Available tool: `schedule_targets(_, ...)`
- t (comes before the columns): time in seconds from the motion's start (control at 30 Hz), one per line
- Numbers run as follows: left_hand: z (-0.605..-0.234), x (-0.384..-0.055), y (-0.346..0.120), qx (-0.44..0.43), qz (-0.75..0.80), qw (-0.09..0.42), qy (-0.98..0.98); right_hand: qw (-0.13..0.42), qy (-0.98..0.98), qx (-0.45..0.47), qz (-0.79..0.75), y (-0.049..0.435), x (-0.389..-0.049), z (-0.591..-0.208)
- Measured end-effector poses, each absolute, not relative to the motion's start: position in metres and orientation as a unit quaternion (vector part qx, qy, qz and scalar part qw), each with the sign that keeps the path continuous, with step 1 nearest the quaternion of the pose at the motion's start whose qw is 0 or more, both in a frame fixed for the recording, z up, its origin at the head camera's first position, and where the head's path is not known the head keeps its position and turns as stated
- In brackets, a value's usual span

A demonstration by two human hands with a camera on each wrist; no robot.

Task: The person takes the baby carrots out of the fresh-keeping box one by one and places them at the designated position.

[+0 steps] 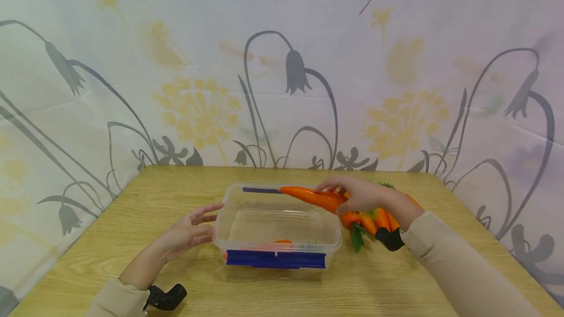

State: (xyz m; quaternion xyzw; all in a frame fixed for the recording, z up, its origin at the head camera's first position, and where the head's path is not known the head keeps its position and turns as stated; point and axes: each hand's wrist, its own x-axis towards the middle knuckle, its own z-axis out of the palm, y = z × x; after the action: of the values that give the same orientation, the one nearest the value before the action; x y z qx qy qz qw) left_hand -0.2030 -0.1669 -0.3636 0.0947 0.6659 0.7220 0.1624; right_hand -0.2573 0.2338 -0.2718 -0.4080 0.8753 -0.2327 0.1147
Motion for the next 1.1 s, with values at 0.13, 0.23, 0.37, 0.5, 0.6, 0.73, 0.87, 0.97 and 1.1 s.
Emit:
schedule_targets(0.13,-0.363,-0.203,-0.167,0.093,0.723,0.165,0.664,0.122,0.877,-0.391,-0.251,0.245,-0.254,-0.273)
schedule_targets(0.23,-0.364,-0.203,-0.167,0.094,0.723,0.166,0.664,0.124,0.879,-0.382,-0.257,0.253,-0.252,-0.274)
schedule_targets(0.37,-0.365,-0.203,-0.167,0.096,0.719,0.163,0.668,0.117,0.883,-0.377,-0.254,0.263,-0.249,-0.275)
schedule_targets(0.5,-0.365,-0.203,-0.166,0.097,0.718,0.16,0.671,0.101,0.888,-0.369,-0.254,0.274,-0.248,-0.28)
schedule_targets(0.6,-0.366,-0.203,-0.167,0.098,0.718,0.159,0.671,0.084,0.892,-0.363,-0.255,0.282,-0.248,-0.284)
schedule_targets(0.73,-0.367,-0.203,-0.168,0.11,0.717,0.156,0.67,0.052,0.898,-0.362,-0.246,0.293,-0.245,-0.287)
schedule_targets(0.87,-0.366,-0.202,-0.168,0.115,0.715,0.157,0.671,0.004,0.906,-0.355,-0.23,0.305,-0.241,-0.292)
schedule_targets(0.97,-0.365,-0.203,-0.168,0.104,0.716,0.158,0.671,-0.031,0.911,-0.347,-0.221,0.315,-0.24,-0.298)
schedule_targets(1.1,-0.363,-0.202,-0.167,0.095,0.717,0.161,0.671,-0.06,0.918,-0.324,-0.22,0.327,-0.236,-0.303)
